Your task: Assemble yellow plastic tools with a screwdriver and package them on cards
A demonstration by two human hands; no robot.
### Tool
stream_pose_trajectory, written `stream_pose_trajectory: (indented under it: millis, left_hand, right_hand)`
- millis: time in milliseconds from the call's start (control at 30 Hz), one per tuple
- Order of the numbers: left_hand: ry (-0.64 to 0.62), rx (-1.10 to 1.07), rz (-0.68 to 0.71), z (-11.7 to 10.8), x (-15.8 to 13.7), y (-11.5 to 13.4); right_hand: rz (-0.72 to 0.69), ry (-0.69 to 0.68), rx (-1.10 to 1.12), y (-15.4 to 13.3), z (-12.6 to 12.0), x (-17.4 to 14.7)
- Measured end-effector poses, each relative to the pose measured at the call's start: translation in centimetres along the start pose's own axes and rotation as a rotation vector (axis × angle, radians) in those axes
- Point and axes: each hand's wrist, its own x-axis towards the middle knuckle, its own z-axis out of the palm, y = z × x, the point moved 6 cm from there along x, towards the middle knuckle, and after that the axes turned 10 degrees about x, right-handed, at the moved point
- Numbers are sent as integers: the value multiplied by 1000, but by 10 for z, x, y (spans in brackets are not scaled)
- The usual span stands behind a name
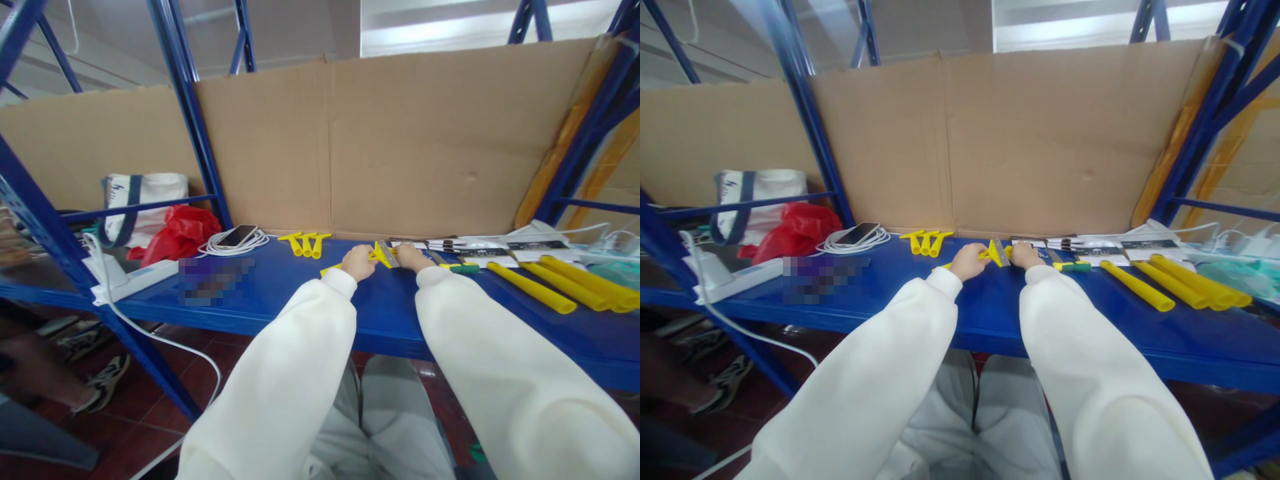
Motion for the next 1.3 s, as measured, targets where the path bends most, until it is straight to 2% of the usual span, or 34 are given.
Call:
stream_pose_trajectory:
  millis: [233,367,500,633,700,767,833,900,1000,1167,1300]
  left_hand:
    - [4,-21,-5,1,0,-1]
    - [-1,-23,-11,1,0,-1]
    - [-10,-24,-10,1,0,-1]
    - [-6,-31,-10,2,1,-1]
    - [-7,-33,-10,3,2,-2]
    - [-10,-30,-9,3,2,-1]
    - [-9,-27,-2,3,2,-1]
    - [-6,-23,5,3,2,0]
    - [-4,-27,12,2,1,1]
    - [-1,-33,28,1,-1,3]
    - [6,-42,37,2,1,3]
  right_hand:
    - [-45,117,-113,0,-9,-9]
    - [-47,220,-64,-1,-21,-16]
    - [-24,428,173,4,-43,-23]
    - [10,627,608,17,-56,-22]
    - [47,595,863,22,-52,-19]
    - [73,446,1082,20,-43,-17]
    - [81,287,1197,11,-35,-20]
    - [81,214,1205,3,-33,-27]
    - [74,183,1146,-6,-32,-36]
    - [10,221,1035,-12,-31,-37]
    - [-10,226,1041,-12,-29,-36]
